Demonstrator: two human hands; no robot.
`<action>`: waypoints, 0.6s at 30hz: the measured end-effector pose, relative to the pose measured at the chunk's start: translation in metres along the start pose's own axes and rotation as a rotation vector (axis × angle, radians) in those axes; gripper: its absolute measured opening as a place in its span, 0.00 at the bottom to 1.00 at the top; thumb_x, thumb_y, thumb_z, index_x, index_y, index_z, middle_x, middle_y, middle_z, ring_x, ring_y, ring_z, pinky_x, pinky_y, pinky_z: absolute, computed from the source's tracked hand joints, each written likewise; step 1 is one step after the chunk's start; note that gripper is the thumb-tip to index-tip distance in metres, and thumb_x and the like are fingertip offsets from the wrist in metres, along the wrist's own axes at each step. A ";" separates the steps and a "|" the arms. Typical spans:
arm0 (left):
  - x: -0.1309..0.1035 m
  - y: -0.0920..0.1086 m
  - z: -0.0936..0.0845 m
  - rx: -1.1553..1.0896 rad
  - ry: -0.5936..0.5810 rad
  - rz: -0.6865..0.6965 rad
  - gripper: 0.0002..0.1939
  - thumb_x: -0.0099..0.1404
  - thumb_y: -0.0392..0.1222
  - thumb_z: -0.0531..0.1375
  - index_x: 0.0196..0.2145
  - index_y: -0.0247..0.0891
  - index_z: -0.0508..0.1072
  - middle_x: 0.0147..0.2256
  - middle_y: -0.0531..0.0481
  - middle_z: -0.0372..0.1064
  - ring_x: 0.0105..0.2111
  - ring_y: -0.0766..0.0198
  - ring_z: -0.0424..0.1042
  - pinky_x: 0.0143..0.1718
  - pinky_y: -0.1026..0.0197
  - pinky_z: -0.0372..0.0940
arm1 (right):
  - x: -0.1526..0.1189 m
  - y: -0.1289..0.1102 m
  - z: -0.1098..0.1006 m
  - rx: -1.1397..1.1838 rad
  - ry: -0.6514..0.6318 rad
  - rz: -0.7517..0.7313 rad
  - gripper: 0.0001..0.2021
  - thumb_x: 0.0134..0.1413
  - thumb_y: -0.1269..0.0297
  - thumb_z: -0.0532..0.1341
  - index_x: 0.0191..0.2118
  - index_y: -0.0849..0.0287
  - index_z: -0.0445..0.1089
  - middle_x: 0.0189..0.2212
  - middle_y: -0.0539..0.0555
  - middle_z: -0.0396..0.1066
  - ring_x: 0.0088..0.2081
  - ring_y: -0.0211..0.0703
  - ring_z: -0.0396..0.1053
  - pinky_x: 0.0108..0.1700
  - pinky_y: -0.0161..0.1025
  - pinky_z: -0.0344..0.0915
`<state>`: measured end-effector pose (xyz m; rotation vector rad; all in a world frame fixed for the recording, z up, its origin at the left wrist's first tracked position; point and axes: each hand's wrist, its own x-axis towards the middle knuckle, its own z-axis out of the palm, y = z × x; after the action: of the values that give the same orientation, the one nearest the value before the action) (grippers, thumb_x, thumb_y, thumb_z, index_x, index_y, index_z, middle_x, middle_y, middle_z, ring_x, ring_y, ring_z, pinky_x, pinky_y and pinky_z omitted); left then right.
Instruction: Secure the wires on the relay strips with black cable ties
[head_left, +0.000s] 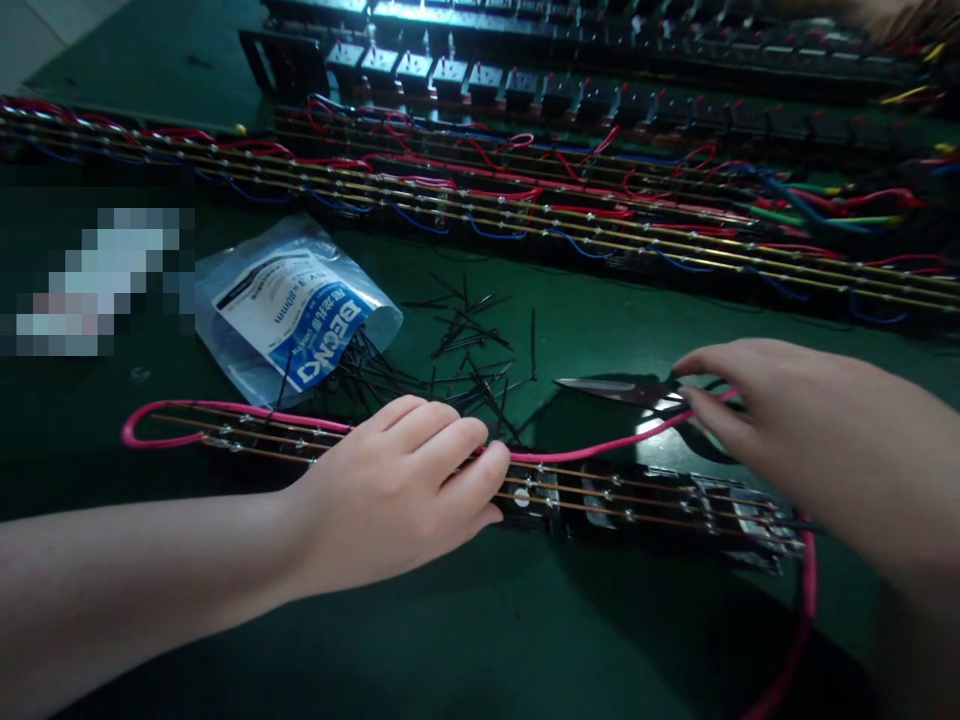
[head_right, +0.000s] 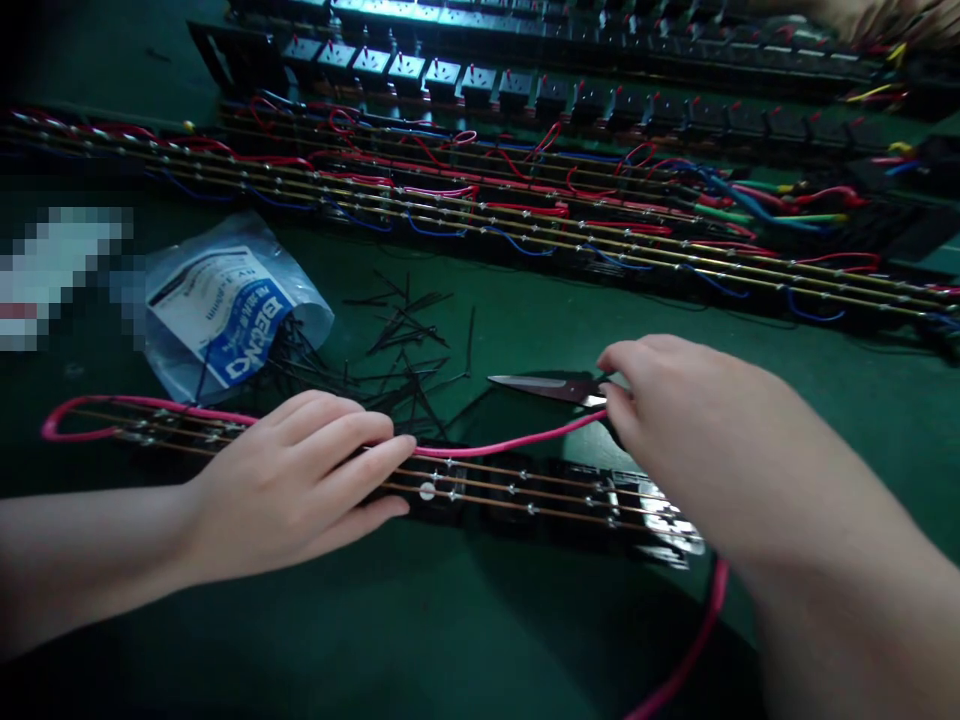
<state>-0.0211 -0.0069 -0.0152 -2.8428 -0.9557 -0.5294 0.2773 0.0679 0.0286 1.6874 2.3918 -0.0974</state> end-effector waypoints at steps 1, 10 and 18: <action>0.000 0.000 0.000 0.004 -0.005 0.002 0.14 0.73 0.44 0.59 0.50 0.30 0.71 0.41 0.44 0.75 0.38 0.54 0.73 0.38 0.51 0.70 | 0.002 0.006 -0.002 -0.014 -0.043 0.054 0.09 0.62 0.62 0.56 0.36 0.56 0.71 0.37 0.63 0.77 0.33 0.55 0.74 0.30 0.47 0.64; -0.002 0.001 0.000 -0.019 -0.001 -0.001 0.12 0.72 0.40 0.59 0.49 0.31 0.72 0.41 0.43 0.75 0.39 0.53 0.74 0.36 0.51 0.70 | 0.001 0.017 -0.007 -0.021 -0.279 0.183 0.05 0.63 0.63 0.58 0.42 0.54 0.69 0.31 0.57 0.76 0.29 0.51 0.72 0.31 0.45 0.62; -0.003 0.003 0.001 -0.067 -0.005 0.006 0.10 0.71 0.39 0.59 0.47 0.32 0.72 0.39 0.44 0.74 0.37 0.54 0.72 0.35 0.51 0.71 | 0.010 0.033 0.006 -0.056 -0.249 0.114 0.05 0.52 0.66 0.66 0.36 0.58 0.74 0.34 0.61 0.74 0.34 0.54 0.73 0.38 0.49 0.69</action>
<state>-0.0211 -0.0111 -0.0171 -2.9063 -0.9480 -0.5647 0.3055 0.0869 0.0228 1.6737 2.0959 -0.2068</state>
